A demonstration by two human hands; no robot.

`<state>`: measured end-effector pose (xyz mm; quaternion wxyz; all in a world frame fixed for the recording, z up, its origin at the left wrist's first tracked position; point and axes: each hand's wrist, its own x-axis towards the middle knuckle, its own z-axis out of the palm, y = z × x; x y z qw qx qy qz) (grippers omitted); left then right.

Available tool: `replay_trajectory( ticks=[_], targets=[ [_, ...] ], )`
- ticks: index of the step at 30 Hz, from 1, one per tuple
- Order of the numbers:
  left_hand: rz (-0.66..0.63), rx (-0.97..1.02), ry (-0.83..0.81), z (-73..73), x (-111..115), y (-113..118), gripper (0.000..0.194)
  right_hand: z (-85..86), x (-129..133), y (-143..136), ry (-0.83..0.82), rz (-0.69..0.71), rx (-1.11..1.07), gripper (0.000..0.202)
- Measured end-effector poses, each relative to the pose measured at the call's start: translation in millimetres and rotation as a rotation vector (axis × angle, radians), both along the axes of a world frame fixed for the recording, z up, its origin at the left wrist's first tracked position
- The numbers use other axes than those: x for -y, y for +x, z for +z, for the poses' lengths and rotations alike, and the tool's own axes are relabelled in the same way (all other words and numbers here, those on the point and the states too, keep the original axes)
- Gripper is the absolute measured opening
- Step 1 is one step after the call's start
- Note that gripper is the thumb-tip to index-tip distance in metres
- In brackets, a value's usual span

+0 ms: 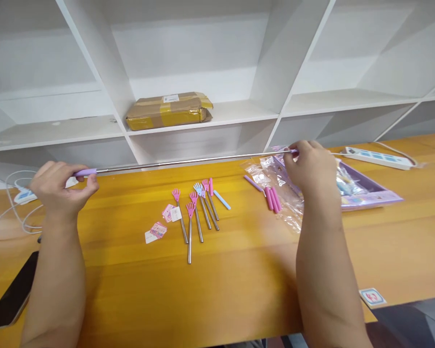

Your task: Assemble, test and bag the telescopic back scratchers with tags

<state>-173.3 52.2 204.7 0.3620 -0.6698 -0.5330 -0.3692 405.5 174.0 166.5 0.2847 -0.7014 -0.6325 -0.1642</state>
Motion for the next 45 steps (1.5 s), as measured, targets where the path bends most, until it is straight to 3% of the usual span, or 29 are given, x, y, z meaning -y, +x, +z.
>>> replay_trajectory(
  ticks=[4, 7, 10, 14, 16, 18, 23, 33, 39, 45],
  targets=[
    [-0.059, -0.045, 0.053, 3.4, -2, -1, 0.011, 0.4, -2, -3, -0.006, 0.009, 0.007, 0.028],
    [-0.166, -0.042, -0.020, -3.4, -8, 23, 0.010, 1.6, 0, -27, 0.028, 0.077, 0.008, 0.026],
    [-0.228, -0.015, -0.107, -31.2, -16, 74, 0.017, -3.4, 16, -88, -0.011, 0.185, 0.020, 0.022],
    [-0.283, 0.059, -0.211, -87.4, -18, 143, 0.022, -26.5, 50, -183, -0.214, 0.352, 0.130, 0.024],
    [-0.287, 0.125, -0.270, -107.6, -18, 157, 0.023, -37.8, 62, -209, -0.295, 0.416, 0.181, 0.026],
    [-0.310, 0.125, -0.346, -116.2, -18, 156, 0.024, -43.9, 66, -217, -0.360, 0.480, 0.213, 0.027],
    [-0.323, 0.073, -0.500, -109.9, -28, 140, 0.027, -43.1, 58, -201, -0.443, 0.556, 0.258, 0.026],
    [-0.274, 0.006, -0.663, -100.5, -31, 139, 0.029, -46.9, 52, -198, -0.514, 0.578, 0.239, 0.033],
    [-0.270, -0.068, -0.612, -94.7, -41, 120, 0.027, -51.7, 43, -189, -0.444, 0.762, 0.046, 0.032],
    [-0.378, -0.047, -0.637, -94.1, -39, 119, 0.024, -63.5, 37, -188, -0.284, 0.939, -0.098, 0.024]
  ],
)
